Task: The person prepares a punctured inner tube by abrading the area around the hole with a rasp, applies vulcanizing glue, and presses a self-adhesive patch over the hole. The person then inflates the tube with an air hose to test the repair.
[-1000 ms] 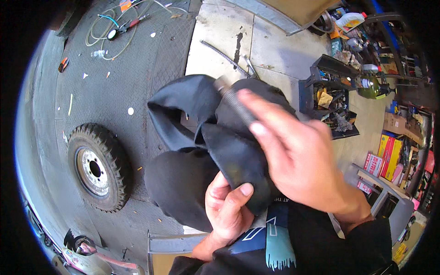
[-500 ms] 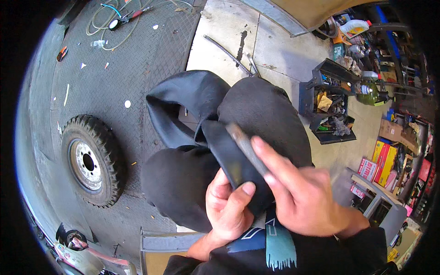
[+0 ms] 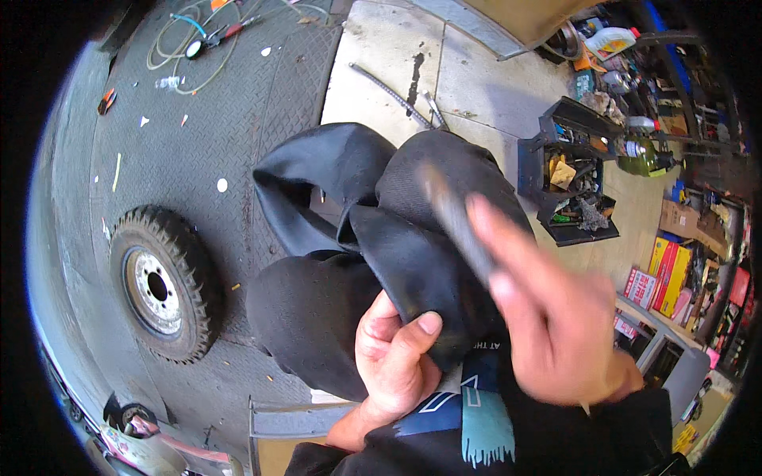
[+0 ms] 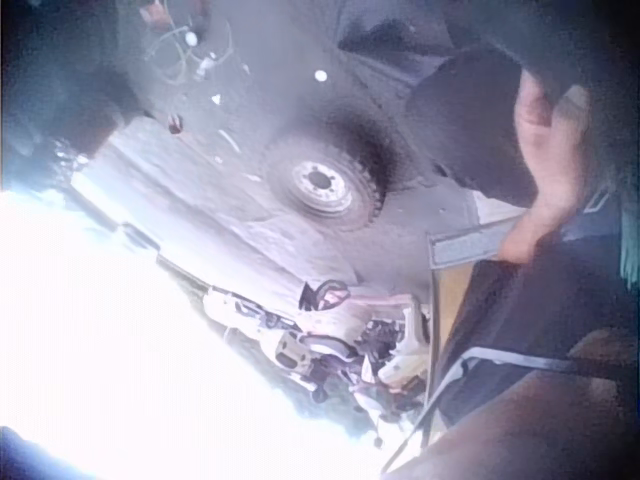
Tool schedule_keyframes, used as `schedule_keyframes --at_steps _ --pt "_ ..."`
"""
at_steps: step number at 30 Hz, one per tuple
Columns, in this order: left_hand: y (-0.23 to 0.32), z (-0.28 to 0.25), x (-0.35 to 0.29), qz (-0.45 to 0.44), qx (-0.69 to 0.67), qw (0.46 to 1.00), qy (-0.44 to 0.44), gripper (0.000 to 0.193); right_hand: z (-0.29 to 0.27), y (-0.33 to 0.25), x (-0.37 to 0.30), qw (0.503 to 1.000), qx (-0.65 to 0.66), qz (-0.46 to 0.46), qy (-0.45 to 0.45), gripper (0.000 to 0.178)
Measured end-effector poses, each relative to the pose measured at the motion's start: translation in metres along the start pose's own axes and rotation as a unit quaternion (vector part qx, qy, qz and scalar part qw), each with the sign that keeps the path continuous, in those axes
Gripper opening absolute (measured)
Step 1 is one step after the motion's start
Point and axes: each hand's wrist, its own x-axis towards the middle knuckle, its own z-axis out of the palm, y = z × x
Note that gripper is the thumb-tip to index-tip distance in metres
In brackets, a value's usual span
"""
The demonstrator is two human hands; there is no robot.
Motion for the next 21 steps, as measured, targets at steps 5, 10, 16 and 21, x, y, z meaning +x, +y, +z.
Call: schedule_keyframes --at_steps 5,10,16,21 --pt "-0.002 0.001 -0.002 0.005 0.02 1.0 -0.003 0.044 0.006 -0.008 0.011 0.995 -0.053 0.031 -0.081 0.048" --pt "-0.003 -0.009 -0.002 0.036 -0.018 0.996 -0.085 0.045 0.004 -0.021 0.006 0.998 -0.038 -0.037 -0.039 0.05" --pt "-0.006 -0.021 -0.003 0.032 0.012 0.994 -0.107 0.052 0.012 -0.02 0.004 0.994 -0.083 0.07 -0.025 0.049" --pt "-0.006 -0.023 -0.007 0.013 -0.031 0.991 -0.126 0.042 0.013 -0.027 -0.015 0.993 -0.08 0.033 -0.081 0.053"
